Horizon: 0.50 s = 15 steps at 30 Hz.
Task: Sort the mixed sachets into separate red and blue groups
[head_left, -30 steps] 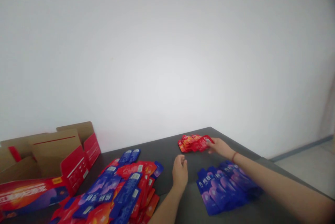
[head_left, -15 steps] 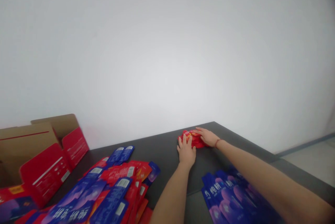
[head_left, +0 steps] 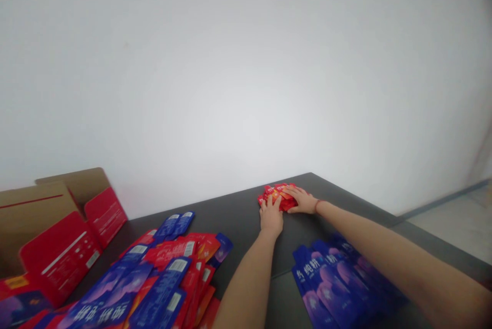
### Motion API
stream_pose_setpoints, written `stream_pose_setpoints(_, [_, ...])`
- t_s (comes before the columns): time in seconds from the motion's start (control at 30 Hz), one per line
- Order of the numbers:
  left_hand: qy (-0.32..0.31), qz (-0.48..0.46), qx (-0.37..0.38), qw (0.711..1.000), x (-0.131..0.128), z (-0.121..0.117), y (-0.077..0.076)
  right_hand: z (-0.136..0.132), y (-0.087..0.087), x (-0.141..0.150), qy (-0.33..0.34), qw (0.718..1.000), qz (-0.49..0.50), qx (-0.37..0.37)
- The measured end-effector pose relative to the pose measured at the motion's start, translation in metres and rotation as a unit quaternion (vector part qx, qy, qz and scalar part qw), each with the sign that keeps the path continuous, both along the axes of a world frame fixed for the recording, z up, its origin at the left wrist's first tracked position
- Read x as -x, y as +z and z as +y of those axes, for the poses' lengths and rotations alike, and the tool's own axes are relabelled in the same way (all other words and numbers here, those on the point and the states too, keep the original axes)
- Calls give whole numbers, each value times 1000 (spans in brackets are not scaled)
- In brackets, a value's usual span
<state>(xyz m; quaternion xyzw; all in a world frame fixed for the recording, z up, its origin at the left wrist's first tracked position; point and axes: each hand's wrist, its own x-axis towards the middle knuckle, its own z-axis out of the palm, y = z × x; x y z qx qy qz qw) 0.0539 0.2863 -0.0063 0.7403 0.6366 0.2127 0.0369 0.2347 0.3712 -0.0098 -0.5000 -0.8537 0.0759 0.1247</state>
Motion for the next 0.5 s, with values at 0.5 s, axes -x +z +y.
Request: stream_pose_setpoints(0.5, [27, -9, -3, 1000, 13, 31, -1, 32, 7, 16, 3, 1000, -24, 7])
